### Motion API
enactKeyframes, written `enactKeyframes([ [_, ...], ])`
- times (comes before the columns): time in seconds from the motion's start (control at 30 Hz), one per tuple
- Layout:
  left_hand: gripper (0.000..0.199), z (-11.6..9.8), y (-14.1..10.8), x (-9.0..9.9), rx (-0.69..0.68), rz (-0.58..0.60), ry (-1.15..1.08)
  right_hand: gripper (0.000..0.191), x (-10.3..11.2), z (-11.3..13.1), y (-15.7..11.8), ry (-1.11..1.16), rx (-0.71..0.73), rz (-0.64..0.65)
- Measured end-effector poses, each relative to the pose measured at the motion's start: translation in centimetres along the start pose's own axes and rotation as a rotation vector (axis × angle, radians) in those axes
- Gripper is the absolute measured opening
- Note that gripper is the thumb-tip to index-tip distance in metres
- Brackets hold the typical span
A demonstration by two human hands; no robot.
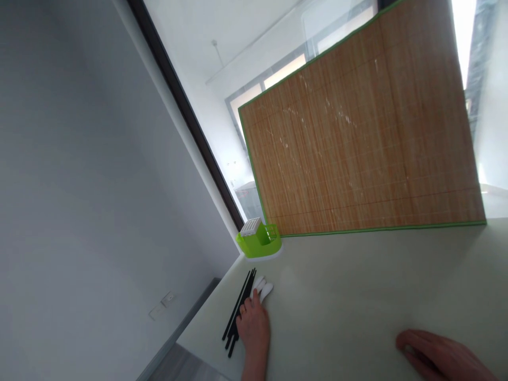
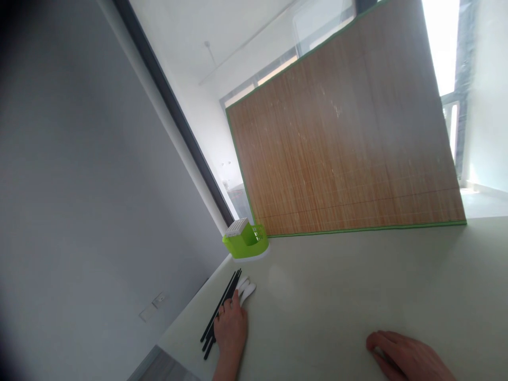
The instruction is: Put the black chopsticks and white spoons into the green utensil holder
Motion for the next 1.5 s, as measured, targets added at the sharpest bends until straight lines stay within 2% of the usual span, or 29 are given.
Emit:
enactKeyframes([
  [0.27,0.045,0.0,0.2,-2.4,0.017,0.047,0.041,0.022,-0.4,-0.5,-0.1,0.053,-0.042,0.018],
  [0.47,0.048,-0.1,0.1,-2.5,0.011,0.062,0.030,0.021,0.4,0.2,0.0,0.051,-0.027,-0.032],
  [0.67,0.047,-0.1,0.1,-2.2,0.003,0.075,0.000,0.021,-0.1,0.2,0.1,0.039,-0.026,0.020],
  [0.77,0.049,-1.0,-0.1,-1.8,-0.013,0.132,-0.045,0.023,-0.4,-0.2,0.1,0.069,-0.044,0.040],
  [0.83,0.050,-2.6,-0.6,-1.2,-0.023,0.201,-0.095,0.023,-0.3,-0.6,0.1,0.100,-0.074,0.037],
  [0.9,0.053,-5.4,-1.6,0.0,-0.056,0.266,-0.157,0.024,0.2,-1.1,0.0,0.127,-0.118,0.010],
  [1.0,0.059,-11.9,-3.7,2.7,-0.162,0.344,-0.249,0.031,1.7,-1.9,0.0,0.143,-0.188,-0.083],
  [1.13,0.060,-21.5,-7.4,6.9,-0.334,0.389,-0.390,0.045,4.5,-2.7,-0.2,0.128,-0.247,-0.306],
  [1.23,0.058,-26.8,-10.3,9.4,-0.422,0.397,-0.517,0.047,5.3,-3.4,-0.3,0.147,-0.263,-0.368],
  [1.33,0.056,-29.3,-12.9,10.4,-0.440,0.472,-0.606,0.045,4.8,-4.5,-0.3,0.218,-0.318,-0.315],
  [1.5,0.060,-29.6,-15.4,10.2,-0.370,0.654,-0.697,0.038,3.6,-5.2,-0.1,0.323,-0.315,-0.203],
])
Point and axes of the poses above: each hand's wrist, its own y-axis towards the middle knuckle, its own x-axis out of the back of the hand, z = x × y, the point moved 9 cm from there along y, towards the middle knuckle, and after that the axes turned 2 degrees about -y, right-handed, at the moved point
